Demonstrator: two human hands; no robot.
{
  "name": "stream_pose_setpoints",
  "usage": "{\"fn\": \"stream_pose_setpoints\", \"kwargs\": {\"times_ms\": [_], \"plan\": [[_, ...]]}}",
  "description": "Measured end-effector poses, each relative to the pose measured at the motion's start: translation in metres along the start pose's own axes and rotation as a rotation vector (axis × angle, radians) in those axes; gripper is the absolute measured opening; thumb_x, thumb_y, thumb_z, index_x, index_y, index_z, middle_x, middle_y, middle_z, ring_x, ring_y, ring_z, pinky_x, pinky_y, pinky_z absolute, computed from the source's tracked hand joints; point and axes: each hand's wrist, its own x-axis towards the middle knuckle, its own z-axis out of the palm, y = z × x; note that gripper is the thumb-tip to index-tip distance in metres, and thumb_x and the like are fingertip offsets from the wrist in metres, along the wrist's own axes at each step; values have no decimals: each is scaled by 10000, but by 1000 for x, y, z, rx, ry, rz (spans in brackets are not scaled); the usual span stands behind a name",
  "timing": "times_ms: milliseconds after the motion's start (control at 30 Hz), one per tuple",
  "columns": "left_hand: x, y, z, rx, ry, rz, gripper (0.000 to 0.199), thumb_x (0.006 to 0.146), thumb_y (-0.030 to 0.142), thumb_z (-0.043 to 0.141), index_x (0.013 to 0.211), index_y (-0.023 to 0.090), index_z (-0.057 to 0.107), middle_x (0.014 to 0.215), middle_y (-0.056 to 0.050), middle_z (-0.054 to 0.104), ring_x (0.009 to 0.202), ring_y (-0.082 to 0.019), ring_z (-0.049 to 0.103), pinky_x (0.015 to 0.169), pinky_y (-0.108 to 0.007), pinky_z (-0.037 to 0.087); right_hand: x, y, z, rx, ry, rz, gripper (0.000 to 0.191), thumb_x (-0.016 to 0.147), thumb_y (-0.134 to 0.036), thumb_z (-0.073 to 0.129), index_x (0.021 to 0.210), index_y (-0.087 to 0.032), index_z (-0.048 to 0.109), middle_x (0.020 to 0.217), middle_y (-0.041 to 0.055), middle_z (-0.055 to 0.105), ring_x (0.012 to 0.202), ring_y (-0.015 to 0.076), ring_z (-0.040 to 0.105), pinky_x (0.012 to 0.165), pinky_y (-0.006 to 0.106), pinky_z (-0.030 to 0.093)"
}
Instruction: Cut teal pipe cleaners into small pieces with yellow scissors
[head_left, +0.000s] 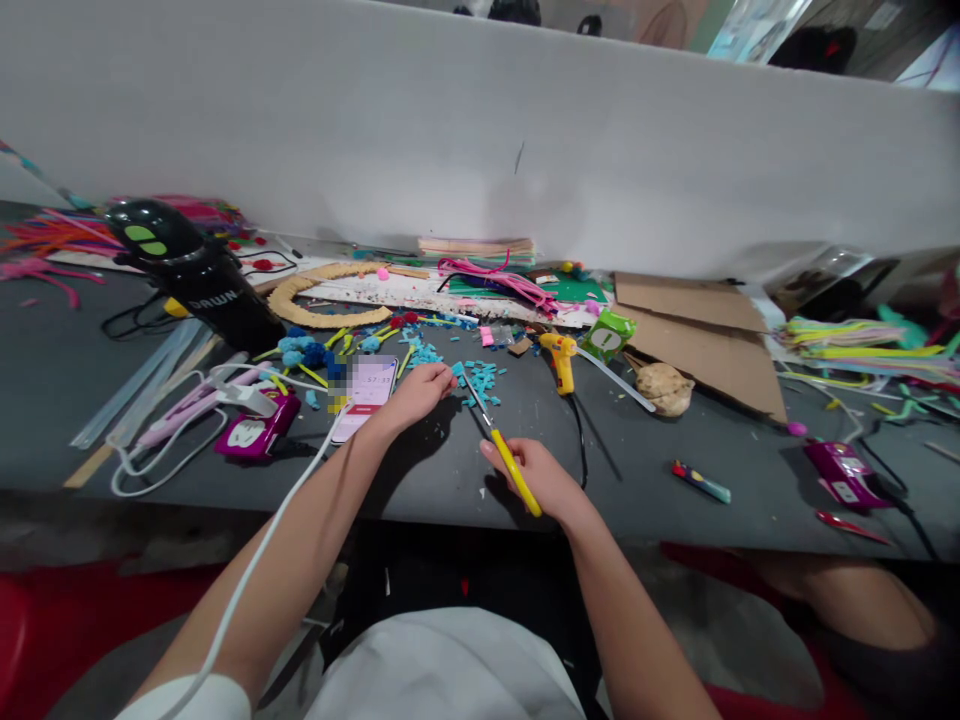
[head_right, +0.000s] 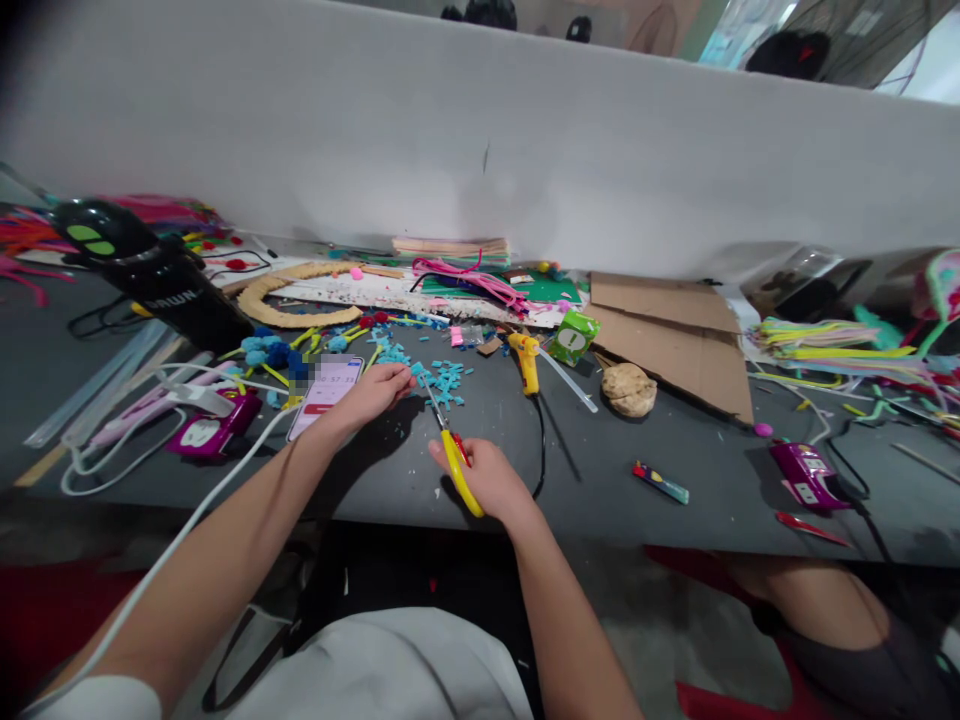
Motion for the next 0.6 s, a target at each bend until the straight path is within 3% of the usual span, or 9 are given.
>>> {"fn": "stream_pose_setpoints", "kwargs": {"times_ms": [600], "plan": [[-5,8,6,29,-49,11,186,810,285,473,679,172,540,526,46,423,466,-96,329,483,-237,254,9,-7,11,19,24,-20,515,832,-691,524,691,-204,431,542,-47,398,481,91,382,449,214,237]]}}
